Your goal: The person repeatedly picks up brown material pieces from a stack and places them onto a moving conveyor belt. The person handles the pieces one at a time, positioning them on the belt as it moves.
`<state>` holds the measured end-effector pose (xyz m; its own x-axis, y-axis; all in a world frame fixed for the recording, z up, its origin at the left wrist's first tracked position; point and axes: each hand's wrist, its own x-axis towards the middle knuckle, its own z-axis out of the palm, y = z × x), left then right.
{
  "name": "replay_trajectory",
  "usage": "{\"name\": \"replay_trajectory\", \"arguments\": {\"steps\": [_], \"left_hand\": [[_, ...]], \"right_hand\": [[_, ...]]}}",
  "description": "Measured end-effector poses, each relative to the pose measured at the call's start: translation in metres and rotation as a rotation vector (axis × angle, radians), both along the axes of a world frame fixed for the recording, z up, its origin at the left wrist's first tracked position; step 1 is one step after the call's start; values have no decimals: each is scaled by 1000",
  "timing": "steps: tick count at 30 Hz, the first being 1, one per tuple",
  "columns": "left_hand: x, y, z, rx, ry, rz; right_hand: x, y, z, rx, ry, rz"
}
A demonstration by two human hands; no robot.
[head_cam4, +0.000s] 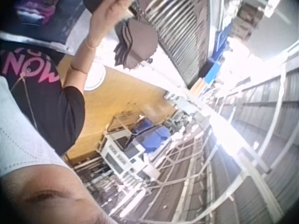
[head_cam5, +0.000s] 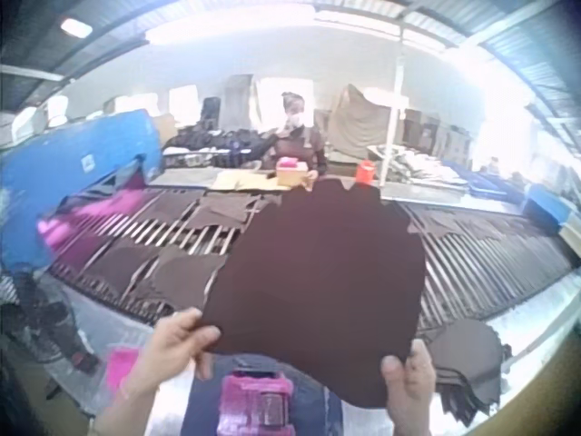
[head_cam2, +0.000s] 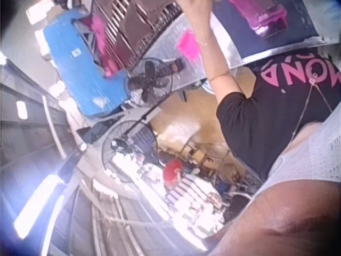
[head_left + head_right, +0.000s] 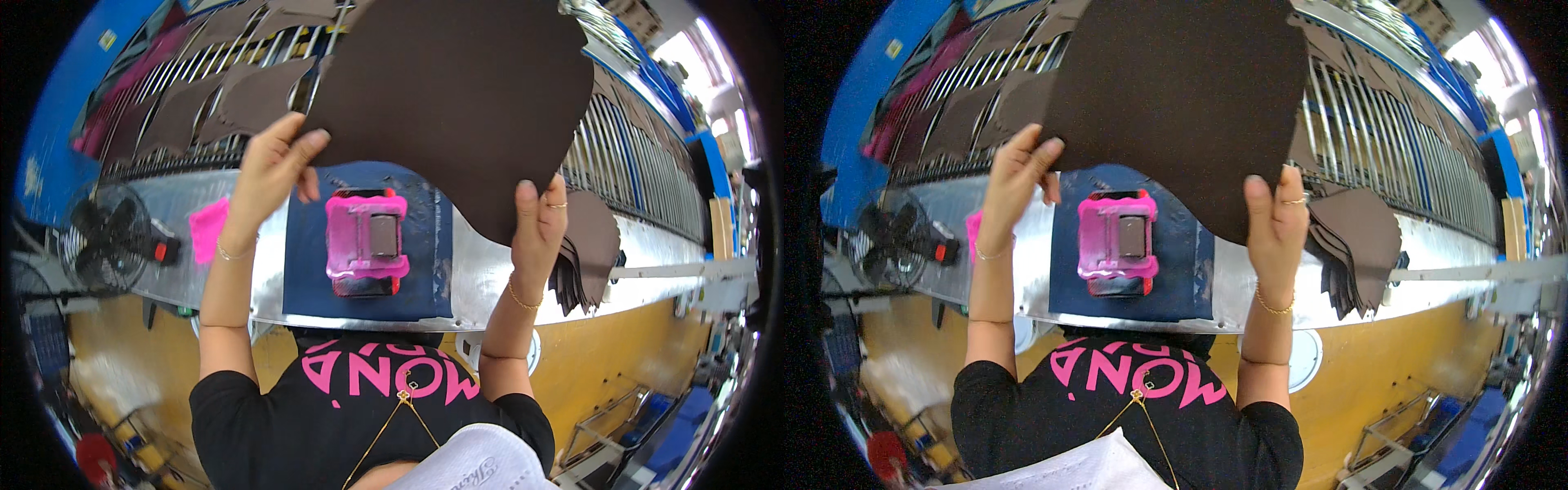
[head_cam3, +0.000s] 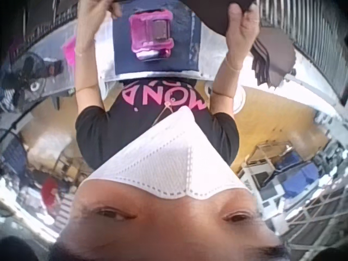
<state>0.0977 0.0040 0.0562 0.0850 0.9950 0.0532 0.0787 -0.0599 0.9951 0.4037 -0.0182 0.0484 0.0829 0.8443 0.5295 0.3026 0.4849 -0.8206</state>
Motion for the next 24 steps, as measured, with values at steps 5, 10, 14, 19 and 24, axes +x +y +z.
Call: {"name": "replay_trajectory", "arguments": {"steps": [5,10,14,19,24], "left_hand": [[-73,-48,8,199,43,314],[-107,-83,6,131,237,444],[-110,-90,-5,62,307,381],[-77,-76,-17,27,444,156],[-31,-37,-41,580,702,-147]], "right_hand": [[-58,3,-26,-204,-29,396],[-86,1,-36,-7,-310,439],[-77,0,-46,56,-398,452],[-20,-9,-58,12,-515,354],[39,-38,-89,-301,-417,168]]}}
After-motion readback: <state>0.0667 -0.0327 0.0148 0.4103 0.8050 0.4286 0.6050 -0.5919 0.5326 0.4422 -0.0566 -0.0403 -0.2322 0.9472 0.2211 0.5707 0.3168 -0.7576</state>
